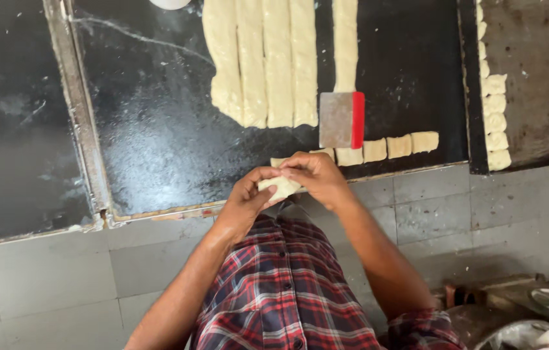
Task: The person cuts long strips of dough into smaller pieces using a bench scraper and arranges them on a baking tray. They repeatedly pick up dough pieces, shape them by hand, and place them in rows on the tray.
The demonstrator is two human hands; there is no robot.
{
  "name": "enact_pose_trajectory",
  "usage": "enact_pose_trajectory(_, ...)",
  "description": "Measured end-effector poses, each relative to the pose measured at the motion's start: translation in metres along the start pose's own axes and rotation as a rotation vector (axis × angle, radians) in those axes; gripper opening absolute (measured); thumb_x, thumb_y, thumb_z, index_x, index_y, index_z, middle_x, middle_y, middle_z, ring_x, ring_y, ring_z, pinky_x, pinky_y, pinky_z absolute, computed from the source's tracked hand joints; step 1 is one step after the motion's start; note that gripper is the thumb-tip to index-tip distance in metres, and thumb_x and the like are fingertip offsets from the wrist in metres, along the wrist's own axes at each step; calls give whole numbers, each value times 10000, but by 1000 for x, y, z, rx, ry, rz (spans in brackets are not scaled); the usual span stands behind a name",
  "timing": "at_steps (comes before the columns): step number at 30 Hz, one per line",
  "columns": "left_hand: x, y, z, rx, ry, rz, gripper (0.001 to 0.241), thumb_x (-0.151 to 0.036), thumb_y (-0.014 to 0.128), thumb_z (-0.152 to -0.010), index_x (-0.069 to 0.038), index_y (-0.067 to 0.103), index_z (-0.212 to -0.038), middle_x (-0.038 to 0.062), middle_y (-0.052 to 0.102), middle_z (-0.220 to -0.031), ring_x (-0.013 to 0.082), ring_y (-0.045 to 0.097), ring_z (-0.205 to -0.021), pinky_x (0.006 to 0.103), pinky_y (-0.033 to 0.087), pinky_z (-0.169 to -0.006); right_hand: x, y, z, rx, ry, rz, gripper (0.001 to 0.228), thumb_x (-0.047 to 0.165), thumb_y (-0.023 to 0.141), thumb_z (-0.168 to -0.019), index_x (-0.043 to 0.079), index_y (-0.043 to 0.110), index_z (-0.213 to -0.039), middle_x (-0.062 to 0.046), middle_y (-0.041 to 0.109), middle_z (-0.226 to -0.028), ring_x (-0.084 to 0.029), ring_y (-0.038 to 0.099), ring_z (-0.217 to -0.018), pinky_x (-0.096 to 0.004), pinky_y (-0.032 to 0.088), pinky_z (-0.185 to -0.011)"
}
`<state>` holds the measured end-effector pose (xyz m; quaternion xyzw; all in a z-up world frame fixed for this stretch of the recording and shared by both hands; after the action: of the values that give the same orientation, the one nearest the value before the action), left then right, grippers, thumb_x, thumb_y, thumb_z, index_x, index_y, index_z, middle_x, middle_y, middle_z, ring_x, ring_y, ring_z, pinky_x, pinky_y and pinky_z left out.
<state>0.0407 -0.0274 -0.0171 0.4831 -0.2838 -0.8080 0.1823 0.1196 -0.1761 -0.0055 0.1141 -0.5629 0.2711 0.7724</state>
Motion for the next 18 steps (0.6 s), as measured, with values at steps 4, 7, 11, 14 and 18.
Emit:
enact_pose_trajectory(4, 6, 15, -16, -100, 189, -229, 364, 36, 618, -1004, -27, 504, -1344, 69, 603, -1196, 129, 600, -1061, 272, 523, -892, 36, -6, 28, -298, -331, 324, 90, 59, 781, -903, 56, 768, -992, -49, 744, -995, -234, 693, -969, -352, 543, -893)
enact_pose_trajectory(7, 20, 36, -27, -225, 63, -124, 359, 32, 550, -981, -12, 580, -1336, 62, 689, -1139, 106, 670, -1011, 277, 578, -891, 73, -9, 67, -409, -708, 698, 250, 173, 819, -825, 57, 760, -1038, -54, 735, -1069, -270, 659, -1057, -498, 407, -1015)
enact_pose_trajectory(11, 24, 75, -35, -118, -50, 352, 334, -63, 481, -1050, 32, 602, -1346, 117, 689, -1089, 159, 649, -896, 330, 589, -838, 77, -36, 91, -453, -832, 800, 314, 226, 845, -810, 111, 792, -1097, -12, 729, -1164, -244, 569, -1185, -550, 286, -1150)
enact_pose_trajectory(14, 16, 104, -36, -79, 16, 29, 312, -30, 501, -1097, 34, 615, -1380, 90, 660, -1156, 126, 613, -986, 293, 560, -912, 76, -71, 102, -502, -848, 656, 329, 245, 854, -835, 222, 709, -1130, -67, 641, -1279, -240, 526, -1260, -480, 335, -1177)
enact_pose_trajectory(18, -5, 141, -46, 35, 106, -295, 321, -15, 499, -1027, 16, 587, -1335, 68, 656, -1278, 110, 644, -1130, 282, 575, -1007, 19, -101, 61, -59, -216, -746, 702, 230, 860, -822, 82, 525, -1421, -74, 579, -1346, -221, 534, -1231, -439, 432, -1052)
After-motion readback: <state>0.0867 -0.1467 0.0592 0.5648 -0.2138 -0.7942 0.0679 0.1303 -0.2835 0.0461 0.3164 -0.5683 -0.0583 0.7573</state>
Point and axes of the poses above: each hand's wrist, its own z-axis away from the middle knuckle, its own y-axis out of the palm, x = y × z, the point moved 7 cm from there along -z, towards the middle knuckle
